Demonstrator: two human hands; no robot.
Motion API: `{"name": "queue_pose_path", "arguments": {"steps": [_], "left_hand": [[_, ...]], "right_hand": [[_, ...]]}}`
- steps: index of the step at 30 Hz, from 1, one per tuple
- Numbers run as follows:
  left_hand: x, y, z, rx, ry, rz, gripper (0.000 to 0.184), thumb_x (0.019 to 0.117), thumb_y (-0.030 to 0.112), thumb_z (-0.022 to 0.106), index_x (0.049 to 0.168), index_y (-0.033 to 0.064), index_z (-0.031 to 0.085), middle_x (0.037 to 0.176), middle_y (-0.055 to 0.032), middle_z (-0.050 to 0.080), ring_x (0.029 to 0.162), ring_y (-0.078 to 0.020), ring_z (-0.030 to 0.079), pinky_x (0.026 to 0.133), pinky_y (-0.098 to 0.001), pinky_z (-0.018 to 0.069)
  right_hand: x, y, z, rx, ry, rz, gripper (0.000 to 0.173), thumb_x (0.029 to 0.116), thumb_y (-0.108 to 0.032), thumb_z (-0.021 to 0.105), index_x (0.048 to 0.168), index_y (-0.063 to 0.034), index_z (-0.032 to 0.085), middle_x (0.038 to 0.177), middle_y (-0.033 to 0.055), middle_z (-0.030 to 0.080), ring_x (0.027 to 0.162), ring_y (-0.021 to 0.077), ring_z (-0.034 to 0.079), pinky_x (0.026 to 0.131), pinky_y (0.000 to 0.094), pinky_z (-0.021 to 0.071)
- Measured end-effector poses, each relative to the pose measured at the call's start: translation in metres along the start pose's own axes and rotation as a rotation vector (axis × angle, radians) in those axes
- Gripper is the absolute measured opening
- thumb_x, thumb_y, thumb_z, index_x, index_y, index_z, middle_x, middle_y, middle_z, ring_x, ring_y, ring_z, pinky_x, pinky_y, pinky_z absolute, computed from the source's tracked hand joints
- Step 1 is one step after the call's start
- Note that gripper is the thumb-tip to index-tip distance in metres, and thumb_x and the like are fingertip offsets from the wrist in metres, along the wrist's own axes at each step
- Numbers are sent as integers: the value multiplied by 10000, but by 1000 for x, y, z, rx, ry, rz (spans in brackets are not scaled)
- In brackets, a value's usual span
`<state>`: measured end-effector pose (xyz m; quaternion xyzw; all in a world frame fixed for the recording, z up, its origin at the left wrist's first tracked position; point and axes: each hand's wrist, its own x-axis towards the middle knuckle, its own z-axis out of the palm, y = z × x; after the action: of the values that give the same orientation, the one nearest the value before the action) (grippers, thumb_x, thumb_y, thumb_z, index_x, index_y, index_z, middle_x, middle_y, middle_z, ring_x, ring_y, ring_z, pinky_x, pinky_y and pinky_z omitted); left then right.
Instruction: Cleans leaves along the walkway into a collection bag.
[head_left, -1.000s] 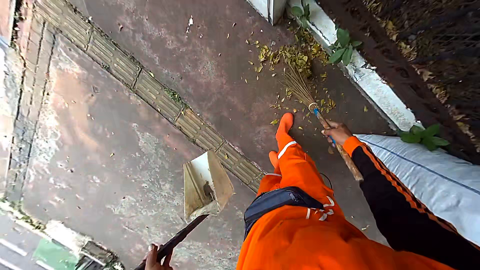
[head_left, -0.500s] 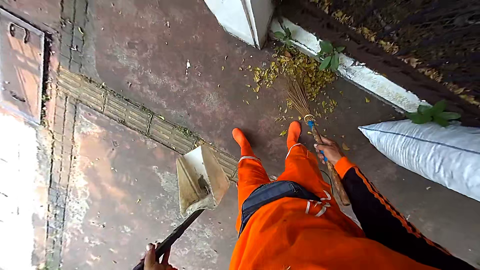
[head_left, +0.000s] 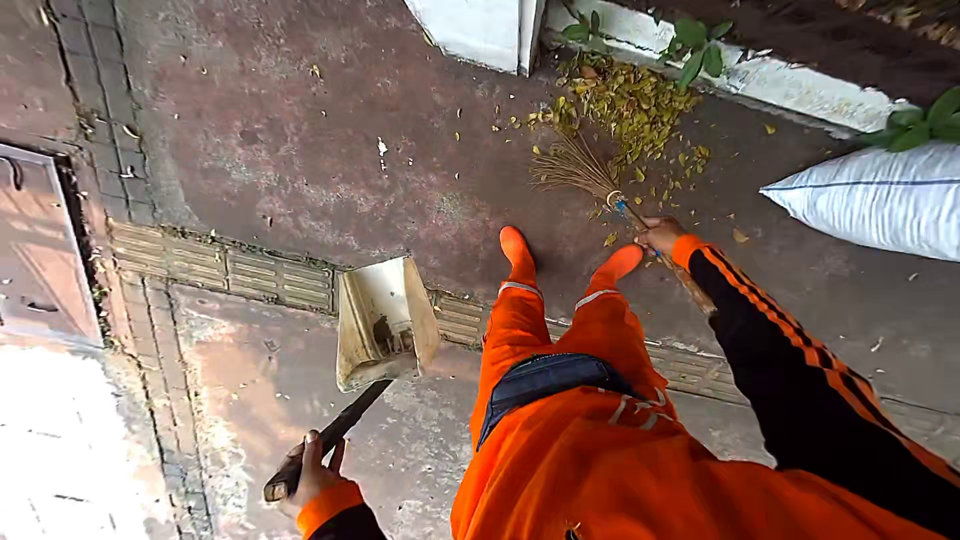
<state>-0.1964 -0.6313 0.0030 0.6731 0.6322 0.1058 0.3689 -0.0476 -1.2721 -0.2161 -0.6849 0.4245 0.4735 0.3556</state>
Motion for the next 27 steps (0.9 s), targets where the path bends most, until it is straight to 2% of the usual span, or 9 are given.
{"name": "queue_pose_path", "arguments": {"steps": [5,6,8,11,14,17,20,24,27], "left_hand": [[25,30,4,9,-34,47,349,989,157,707,1287,41,566,1218,-111,621,1099,-215,633,879,-462,584],[29,36,11,13,-34,53,350,987,159,712,1282,39,569,1215,-113,623,1098,-218,635,878,-465,584],[37,45,21,27,-43,55,346,984,162,717,1272,36,574,1212,-117,625,1099,-224,632,878,-467,580],[43,48,32,28,-40,49,353,976,155,726,1270,33,573,1204,-132,629,1084,-246,642,860,-483,588],[37,55,28,18,-50,43,343,983,138,710,1277,38,564,1188,-127,625,1071,-250,640,848,-491,591],[41,52,17,12,-98,30,296,987,138,693,1237,52,560,1133,-106,643,1035,-235,661,829,-477,605],[40,49,24,-8,-83,-45,313,993,133,685,1264,42,558,1164,-132,633,1044,-252,645,839,-489,590],[50,36,43,2,-101,-68,340,985,178,710,1262,44,564,1191,-135,620,1050,-259,634,833,-488,582],[49,35,46,9,-90,-60,346,976,172,721,1258,42,569,1193,-146,627,1055,-273,640,834,-512,584]], "right_hand": [[-130,-41,47,64,-59,-27,736,989,-102,641,1632,-177,289,1101,198,629,629,196,552,581,365,510],[-136,-56,63,69,-118,-53,730,997,-114,637,1633,-171,283,1042,174,624,604,172,531,559,337,492],[-116,-83,102,87,-252,-123,709,999,-111,648,1623,-179,318,947,148,624,563,154,505,521,314,464],[-27,-125,146,99,-305,-200,687,940,-112,693,1571,-235,451,905,130,670,543,173,538,491,344,484],[27,-139,114,222,-175,-148,561,969,-106,662,1507,-181,522,923,119,659,576,159,526,506,335,469],[-2,-111,58,361,-14,-48,540,1015,-108,610,1533,-163,466,956,106,613,610,143,496,532,319,442],[-80,-100,59,401,103,4,630,1011,-70,609,1590,-183,389,919,124,606,545,152,490,476,317,446],[-118,-140,116,323,-191,-91,683,1023,-66,599,1626,-170,298,910,133,601,547,150,498,494,300,452],[-48,-197,188,260,-364,-219,645,964,-105,677,1561,-220,461,948,135,663,565,170,541,496,336,481]]}}
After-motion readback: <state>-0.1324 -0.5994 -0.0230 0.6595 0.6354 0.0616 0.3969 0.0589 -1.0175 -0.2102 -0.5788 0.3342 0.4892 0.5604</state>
